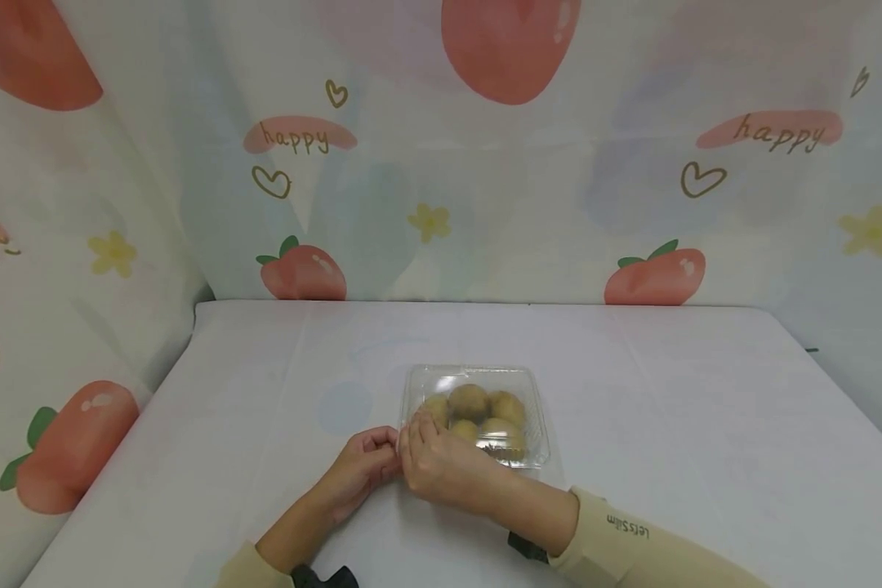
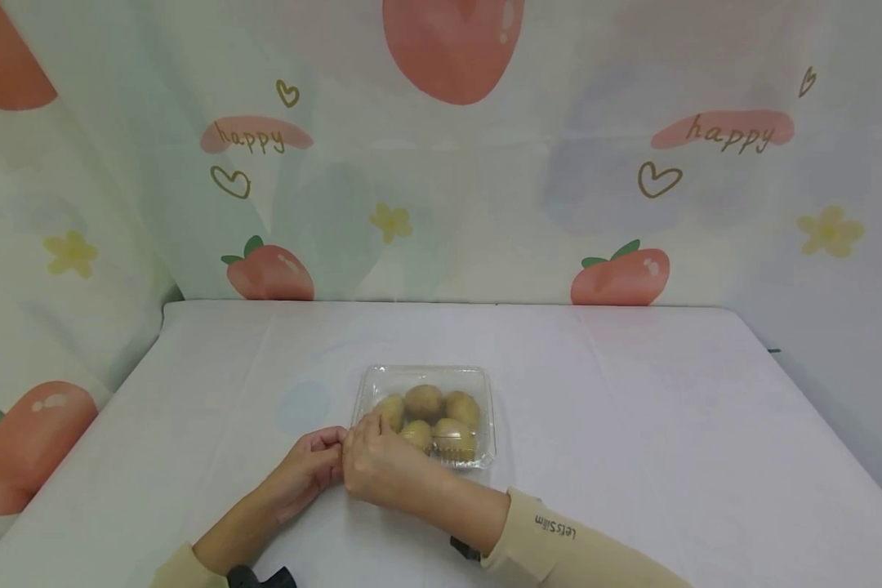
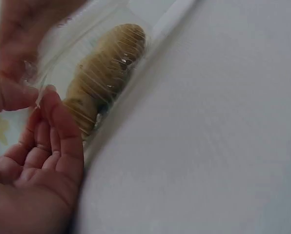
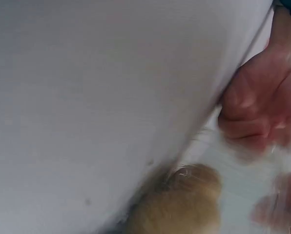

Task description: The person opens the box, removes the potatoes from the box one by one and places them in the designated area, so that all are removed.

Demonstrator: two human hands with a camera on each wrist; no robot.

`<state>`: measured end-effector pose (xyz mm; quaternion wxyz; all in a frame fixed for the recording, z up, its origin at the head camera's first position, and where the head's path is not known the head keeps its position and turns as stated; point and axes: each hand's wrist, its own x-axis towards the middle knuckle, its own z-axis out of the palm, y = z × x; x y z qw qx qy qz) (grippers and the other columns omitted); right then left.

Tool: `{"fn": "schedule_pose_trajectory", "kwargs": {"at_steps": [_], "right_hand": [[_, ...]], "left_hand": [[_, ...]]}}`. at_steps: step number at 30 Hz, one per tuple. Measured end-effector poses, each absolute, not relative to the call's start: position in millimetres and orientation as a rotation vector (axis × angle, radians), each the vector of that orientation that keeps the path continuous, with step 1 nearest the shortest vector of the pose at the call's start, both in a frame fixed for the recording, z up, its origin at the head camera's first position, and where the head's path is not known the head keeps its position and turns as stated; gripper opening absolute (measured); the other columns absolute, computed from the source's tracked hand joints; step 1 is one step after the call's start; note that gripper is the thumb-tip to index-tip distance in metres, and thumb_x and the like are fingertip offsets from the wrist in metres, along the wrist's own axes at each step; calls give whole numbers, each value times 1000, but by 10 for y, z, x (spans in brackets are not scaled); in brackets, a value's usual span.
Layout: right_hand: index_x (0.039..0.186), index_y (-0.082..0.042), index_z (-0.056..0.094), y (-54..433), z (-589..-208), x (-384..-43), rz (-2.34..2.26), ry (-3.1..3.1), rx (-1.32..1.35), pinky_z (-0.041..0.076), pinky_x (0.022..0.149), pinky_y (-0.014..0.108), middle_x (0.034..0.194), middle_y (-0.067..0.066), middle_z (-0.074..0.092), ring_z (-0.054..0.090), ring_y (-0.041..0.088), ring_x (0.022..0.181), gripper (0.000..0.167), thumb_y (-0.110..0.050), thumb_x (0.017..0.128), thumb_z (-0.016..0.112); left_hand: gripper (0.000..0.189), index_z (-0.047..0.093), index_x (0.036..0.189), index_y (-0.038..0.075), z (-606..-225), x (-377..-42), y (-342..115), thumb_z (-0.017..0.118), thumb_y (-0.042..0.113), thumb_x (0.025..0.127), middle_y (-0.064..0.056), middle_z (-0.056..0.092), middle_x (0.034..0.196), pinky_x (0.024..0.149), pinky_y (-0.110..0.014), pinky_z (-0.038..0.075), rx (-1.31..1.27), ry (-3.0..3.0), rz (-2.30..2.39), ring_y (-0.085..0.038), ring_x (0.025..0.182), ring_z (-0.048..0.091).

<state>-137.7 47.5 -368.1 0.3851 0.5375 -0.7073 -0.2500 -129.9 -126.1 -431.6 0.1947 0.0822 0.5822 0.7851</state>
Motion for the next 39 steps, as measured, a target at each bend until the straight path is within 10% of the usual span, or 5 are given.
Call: {"fn": "schedule_pose_trajectory", "kwargs": {"at_steps": [14,24,30,35,39], "right_hand": [[87,-1,64,517,-3611,-1423,-541,-1816,1385,46,83,29,84,9,65,62,20,83,42,4,90,22],[97,1,63,583,-3637,-1446,-385,-1893,1454,44,90,29,95,11,64,61,21,95,35,-32,85,62],[98,2,64,587,-3644,-1438,-385,-1901,1443,43,91,29,97,12,65,61,22,95,20,-8,90,49],[95,3,65,590,-3657,-1436,-395,-1854,1414,45,89,30,93,13,65,62,22,92,44,4,95,21],[89,1,65,644,-3661,-1447,-447,-1803,1400,47,85,29,90,11,64,63,21,87,41,3,91,25]], "left_hand": [[19,54,77,8,-4300,-1300,-1254,47,-11,77,0,59,74,71,-25,50,209,1646,2218,-10,72,57],[20,56,80,7,-4280,-1328,-1318,40,-5,81,-1,60,76,69,-24,50,274,1541,2206,-11,72,59],[21,56,83,7,-4280,-1324,-1327,37,-2,83,-1,62,79,71,-25,50,326,1472,2233,-11,74,60],[17,55,83,6,-4289,-1326,-1322,40,-2,84,-2,61,79,71,-25,50,305,1480,2228,-12,74,60],[14,54,82,6,-4299,-1327,-1317,43,-3,85,-2,60,78,70,-25,51,272,1495,2212,-12,73,60]]}}
